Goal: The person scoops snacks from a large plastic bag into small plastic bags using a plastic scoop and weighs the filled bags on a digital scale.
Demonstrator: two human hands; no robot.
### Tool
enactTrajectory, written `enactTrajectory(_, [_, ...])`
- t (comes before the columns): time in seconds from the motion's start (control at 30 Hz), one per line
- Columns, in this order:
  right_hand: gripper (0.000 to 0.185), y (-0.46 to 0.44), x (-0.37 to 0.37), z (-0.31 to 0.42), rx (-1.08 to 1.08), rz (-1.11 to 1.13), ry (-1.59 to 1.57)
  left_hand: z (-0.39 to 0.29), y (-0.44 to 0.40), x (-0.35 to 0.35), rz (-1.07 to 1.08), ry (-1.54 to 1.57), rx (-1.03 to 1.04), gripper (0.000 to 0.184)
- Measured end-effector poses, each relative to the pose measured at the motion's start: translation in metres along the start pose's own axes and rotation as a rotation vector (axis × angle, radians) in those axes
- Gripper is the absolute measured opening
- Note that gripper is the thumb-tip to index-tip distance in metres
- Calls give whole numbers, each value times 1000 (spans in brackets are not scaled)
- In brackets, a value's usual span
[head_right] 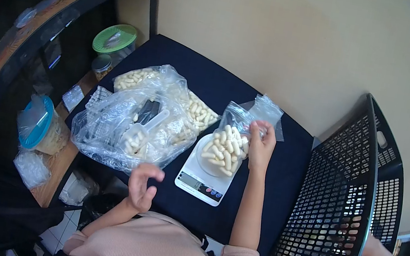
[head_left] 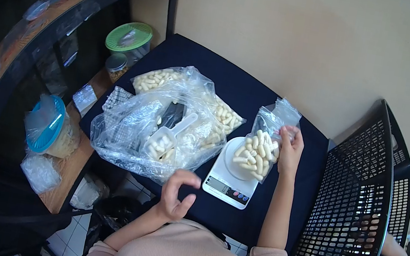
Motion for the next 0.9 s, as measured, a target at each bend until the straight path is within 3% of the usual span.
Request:
enactTrajectory(0.07, [11, -3, -19, -36, 76, -41, -31, 11, 12, -10, 109, -19, 80, 21])
enactTrajectory(0.13, [10, -5, -33, -72, 154, -102, -46, 19, 22, -8, 302, -247, 220, 14])
enactTrajectory(0.23, [14, 0, -37, -91, 166, -158, -107, 33, 28, -11, 385, -341, 230, 15])
enactTrajectory(0.37, [24, 0, -45, -104, 151, -128, 23, 34, 27, -6, 411, -379, 189, 15])
enactTrajectory(0.47, [62, 1, -54, -124, 374, -214, -375, 35, 28, -6, 412, -382, 161, 17])
enactTrajectory(0.57, [64, 2, -67, -129, 481, -279, -559, 40, 31, -8, 411, -371, 139, 18])
enactTrajectory(0.6, [70, 3, -65, -127, 490, -235, -562, 40, 31, -8, 406, -369, 138, 14])
enactTrajectory(0.9, [65, 6, -61, -116, 452, -213, -554, 41, 30, -7, 428, -333, 144, 13])
Point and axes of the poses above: each hand's wrist, its own y-axis away from the middle knuckle, its own x-axis out of the palm, z = x × y, the point moved 5 cm from there along -y, towards the middle knuckle, and after that the axes turned 13 degrees about -z, right-handed, at the moved point
